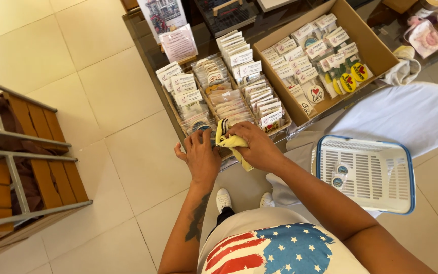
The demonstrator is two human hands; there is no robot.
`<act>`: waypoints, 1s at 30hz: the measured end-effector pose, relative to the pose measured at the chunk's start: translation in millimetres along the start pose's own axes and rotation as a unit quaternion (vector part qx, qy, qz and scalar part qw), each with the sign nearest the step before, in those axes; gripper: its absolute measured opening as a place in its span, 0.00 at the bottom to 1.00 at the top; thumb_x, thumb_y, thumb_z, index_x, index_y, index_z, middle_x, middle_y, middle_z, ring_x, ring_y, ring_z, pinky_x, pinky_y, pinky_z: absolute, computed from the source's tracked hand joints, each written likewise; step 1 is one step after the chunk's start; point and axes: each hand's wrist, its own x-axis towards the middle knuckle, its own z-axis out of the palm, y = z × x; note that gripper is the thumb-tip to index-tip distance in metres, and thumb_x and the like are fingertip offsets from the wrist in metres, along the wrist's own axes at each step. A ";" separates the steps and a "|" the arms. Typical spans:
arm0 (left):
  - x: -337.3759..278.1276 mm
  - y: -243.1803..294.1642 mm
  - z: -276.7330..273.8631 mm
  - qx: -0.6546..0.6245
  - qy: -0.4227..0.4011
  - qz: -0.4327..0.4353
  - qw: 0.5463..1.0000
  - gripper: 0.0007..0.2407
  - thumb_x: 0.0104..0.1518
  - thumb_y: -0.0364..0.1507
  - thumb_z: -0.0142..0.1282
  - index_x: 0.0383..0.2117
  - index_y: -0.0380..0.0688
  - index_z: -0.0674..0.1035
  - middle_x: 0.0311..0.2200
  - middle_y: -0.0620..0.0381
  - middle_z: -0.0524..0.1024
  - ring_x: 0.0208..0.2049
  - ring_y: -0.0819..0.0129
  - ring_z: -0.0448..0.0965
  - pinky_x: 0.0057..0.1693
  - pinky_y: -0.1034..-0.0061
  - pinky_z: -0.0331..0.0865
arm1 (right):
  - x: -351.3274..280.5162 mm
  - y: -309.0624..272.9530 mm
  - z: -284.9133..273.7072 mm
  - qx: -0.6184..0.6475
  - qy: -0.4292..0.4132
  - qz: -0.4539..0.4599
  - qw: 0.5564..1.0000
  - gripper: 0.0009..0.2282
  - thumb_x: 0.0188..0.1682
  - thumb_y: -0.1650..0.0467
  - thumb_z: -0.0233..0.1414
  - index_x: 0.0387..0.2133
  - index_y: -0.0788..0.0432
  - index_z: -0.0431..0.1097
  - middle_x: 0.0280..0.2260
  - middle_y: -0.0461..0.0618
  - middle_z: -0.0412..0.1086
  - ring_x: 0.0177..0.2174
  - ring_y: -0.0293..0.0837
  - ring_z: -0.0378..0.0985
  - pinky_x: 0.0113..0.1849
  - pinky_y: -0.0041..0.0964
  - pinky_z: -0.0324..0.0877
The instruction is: Wiping souvenir items with a cleaning cloth and organizing them into display boxes.
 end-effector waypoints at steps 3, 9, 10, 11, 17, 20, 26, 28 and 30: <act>2.0 6.6 -10.5 -0.012 -0.009 0.013 1.000 0.26 0.44 0.28 0.71 0.52 0.54 0.73 0.48 0.54 0.69 0.55 0.53 0.65 0.62 0.36 0.39 | -3.9 5.1 0.5 0.005 0.020 0.017 1.000 0.13 0.43 0.78 0.57 0.42 0.57 0.76 0.47 0.61 0.72 0.47 0.66 0.75 0.48 0.56 0.71; 5.6 34.9 -27.4 -0.083 0.012 0.081 0.993 0.25 0.44 0.30 0.67 0.52 0.55 0.74 0.49 0.57 0.71 0.54 0.59 0.67 0.63 0.49 0.43 | -12.5 13.1 -4.1 0.028 0.060 0.030 0.997 0.13 0.43 0.77 0.58 0.42 0.55 0.76 0.47 0.59 0.72 0.47 0.65 0.76 0.50 0.56 0.70; 7.4 41.2 -28.8 -0.084 0.009 0.089 0.992 0.25 0.44 0.30 0.67 0.52 0.55 0.74 0.49 0.57 0.71 0.54 0.59 0.67 0.63 0.49 0.43 | -13.6 15.4 -8.7 0.029 0.068 0.033 0.997 0.13 0.43 0.77 0.58 0.42 0.55 0.76 0.47 0.59 0.72 0.47 0.65 0.76 0.50 0.56 0.70; 6.6 47.4 -30.4 -0.096 0.016 0.110 0.989 0.25 0.45 0.29 0.65 0.53 0.56 0.73 0.49 0.58 0.71 0.53 0.59 0.68 0.61 0.54 0.46 | -17.2 17.9 -12.4 0.032 0.084 0.032 0.995 0.13 0.43 0.76 0.59 0.42 0.54 0.75 0.47 0.58 0.72 0.48 0.65 0.76 0.50 0.56 0.70; 2.9 102.8 -36.6 -0.245 -0.015 0.197 0.949 0.24 0.50 0.20 0.60 0.56 0.48 0.73 0.48 0.50 0.72 0.50 0.51 0.75 0.54 0.62 0.66 | -49.5 37.6 -46.4 0.057 0.178 0.048 0.981 0.14 0.41 0.78 0.59 0.41 0.55 0.76 0.47 0.57 0.73 0.47 0.62 0.77 0.50 0.55 0.70; -1.9 141.0 -26.6 -0.312 -0.062 0.225 0.921 0.24 0.52 0.16 0.58 0.58 0.43 0.72 0.51 0.45 0.70 0.51 0.44 0.77 0.54 0.59 0.73 | -76.2 58.3 -68.9 0.068 0.227 0.063 0.969 0.14 0.40 0.79 0.59 0.40 0.57 0.76 0.46 0.59 0.73 0.47 0.63 0.77 0.50 0.55 0.69; -20.4 224.3 33.0 -0.379 -0.146 0.259 0.876 0.24 0.53 0.14 0.57 0.58 0.41 0.72 0.51 0.44 0.69 0.52 0.39 0.77 0.53 0.58 0.77 | -143.0 119.9 -116.9 0.065 0.298 0.129 0.943 0.14 0.40 0.78 0.60 0.40 0.56 0.76 0.47 0.56 0.73 0.48 0.61 0.77 0.49 0.53 0.69; -27.9 256.6 57.1 -0.399 -0.168 0.264 0.862 0.24 0.52 0.14 0.58 0.57 0.41 0.73 0.51 0.44 0.70 0.53 0.39 0.76 0.54 0.60 0.77 | -164.0 141.7 -135.7 0.061 0.318 0.151 0.934 0.13 0.40 0.77 0.60 0.40 0.55 0.76 0.47 0.56 0.73 0.48 0.61 0.77 0.49 0.53 0.69; -37.8 288.6 76.5 -0.430 -0.217 0.229 0.846 0.22 0.51 0.14 0.59 0.56 0.39 0.74 0.49 0.41 0.71 0.46 0.42 0.80 0.46 0.66 0.80 | -184.4 163.8 -152.7 0.058 0.345 0.182 0.919 0.14 0.40 0.78 0.59 0.40 0.55 0.77 0.46 0.57 0.73 0.47 0.63 0.77 0.49 0.53 0.69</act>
